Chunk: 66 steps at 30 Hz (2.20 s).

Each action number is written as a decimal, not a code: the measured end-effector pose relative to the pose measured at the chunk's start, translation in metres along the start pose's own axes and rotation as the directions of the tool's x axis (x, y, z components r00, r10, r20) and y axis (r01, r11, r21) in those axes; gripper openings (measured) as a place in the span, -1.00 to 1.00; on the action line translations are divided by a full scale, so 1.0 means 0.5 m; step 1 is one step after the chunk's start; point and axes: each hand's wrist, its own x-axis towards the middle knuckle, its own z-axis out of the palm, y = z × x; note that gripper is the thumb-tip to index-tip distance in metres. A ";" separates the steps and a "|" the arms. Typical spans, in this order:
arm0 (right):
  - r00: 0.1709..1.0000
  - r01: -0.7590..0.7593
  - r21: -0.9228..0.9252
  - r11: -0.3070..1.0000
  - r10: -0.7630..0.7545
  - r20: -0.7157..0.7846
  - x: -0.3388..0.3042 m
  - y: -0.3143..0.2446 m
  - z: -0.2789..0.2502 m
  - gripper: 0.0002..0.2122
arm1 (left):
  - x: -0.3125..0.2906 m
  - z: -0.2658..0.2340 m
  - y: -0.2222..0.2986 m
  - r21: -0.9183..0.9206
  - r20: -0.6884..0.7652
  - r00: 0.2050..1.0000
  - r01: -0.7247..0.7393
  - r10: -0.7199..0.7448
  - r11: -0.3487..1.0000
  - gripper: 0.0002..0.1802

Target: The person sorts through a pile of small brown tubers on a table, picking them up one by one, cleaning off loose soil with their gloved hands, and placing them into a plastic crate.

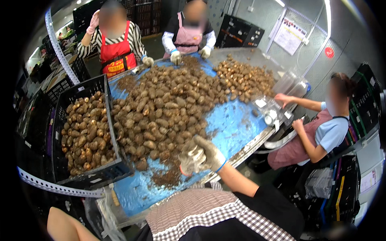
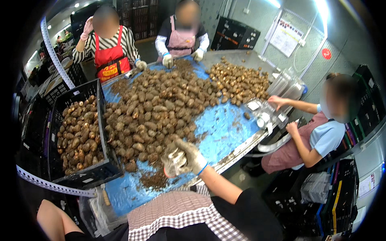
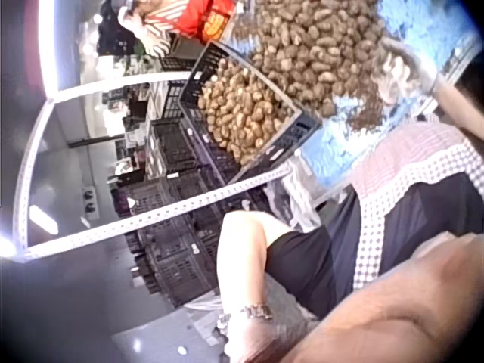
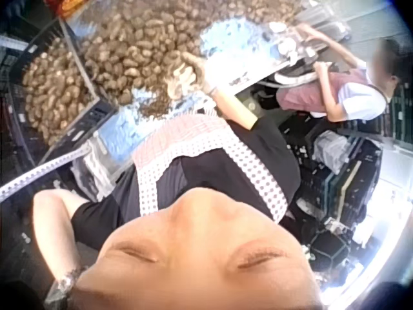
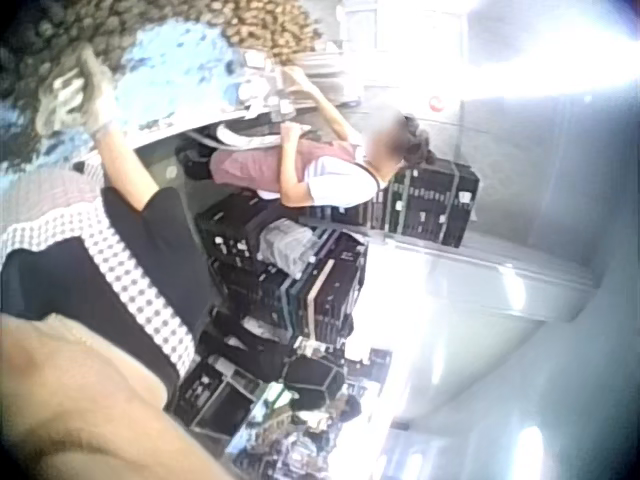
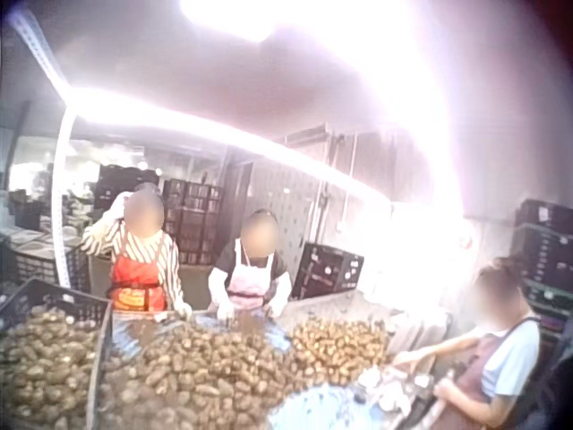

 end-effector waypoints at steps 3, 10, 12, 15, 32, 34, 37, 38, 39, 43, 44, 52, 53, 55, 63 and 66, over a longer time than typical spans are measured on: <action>1.000 0.014 0.103 0.995 -0.015 0.014 0.012 0.004 -0.020 -0.75 | 0.011 0.008 -0.025 -0.027 0.004 1.000 0.014 -0.014 1.000 -0.46; 0.991 -0.003 -0.006 1.000 0.002 -0.135 -0.008 0.009 0.006 -0.76 | -0.002 0.010 -0.020 0.012 -0.005 1.000 0.011 -0.011 1.000 -0.50; 0.998 0.008 -0.024 1.000 -0.009 -0.069 0.003 0.021 -0.018 -0.74 | -0.001 0.014 -0.023 0.024 -0.004 1.000 0.008 -0.007 1.000 -0.51; 0.999 0.046 0.018 0.999 -0.046 0.002 0.009 0.022 -0.030 -0.75 | 0.008 0.023 -0.026 0.019 -0.007 1.000 -0.001 0.001 1.000 -0.53; 0.996 0.040 0.468 0.883 -0.070 0.046 0.063 -0.050 0.015 -0.75 | -0.072 0.021 0.064 0.015 -0.727 0.672 -0.188 0.140 0.982 -0.57; 0.973 -0.044 0.549 0.835 -0.089 0.214 0.062 -0.052 0.031 -0.69 | -0.134 0.086 0.020 -0.271 -0.782 0.551 0.121 -0.291 0.955 -0.57; 0.942 -0.180 0.472 0.863 0.012 0.336 0.081 -0.035 0.073 -0.65 | -0.297 0.216 -0.103 -0.623 -0.148 0.456 0.647 -0.878 0.441 -0.44; 0.937 -0.212 0.432 0.877 0.057 0.343 0.087 -0.029 0.081 -0.64 | -0.350 0.258 -0.142 -0.650 0.151 0.407 0.727 -0.901 0.220 -0.35; 0.916 -0.224 0.403 0.888 0.050 0.399 0.091 -0.019 0.096 -0.62 | -0.406 0.310 -0.176 -0.644 0.331 0.378 0.760 -0.865 0.086 -0.21; 0.938 -0.190 0.369 0.910 0.058 0.341 0.116 0.013 0.093 -0.68 | -0.346 0.375 -0.156 -0.834 0.300 0.107 0.511 -0.948 -0.206 -0.41; 0.958 -0.158 0.316 0.936 0.068 0.279 0.111 0.011 0.104 -0.70 | -0.363 0.373 -0.168 -0.873 0.275 0.158 0.455 -0.948 -0.178 -0.48; 0.845 0.302 -0.879 0.368 -0.530 0.069 0.153 -0.025 0.032 -0.76 | -0.382 0.340 -0.197 -0.906 0.097 0.213 0.423 -0.972 0.002 -0.50; 0.776 0.252 -0.952 0.173 -0.624 0.092 0.153 -0.025 0.037 -0.76 | -0.381 0.340 -0.197 -0.895 0.094 0.202 0.446 -0.975 0.006 -0.48; 0.713 0.328 -0.944 0.030 -0.664 0.226 0.142 -0.002 0.050 -0.74 | -0.395 0.342 -0.199 -0.872 0.075 0.163 0.490 -0.984 0.015 -0.44; 0.837 0.397 -0.917 -0.036 -0.396 0.378 0.070 0.055 0.140 -0.72 | -0.360 0.375 -0.198 -0.771 0.195 0.354 0.632 -0.915 0.080 -0.04; 0.835 0.370 -0.921 -0.122 -0.389 0.388 0.081 0.067 0.143 -0.78 | -0.363 0.378 -0.192 -0.723 0.204 0.325 0.686 -0.923 0.082 -0.07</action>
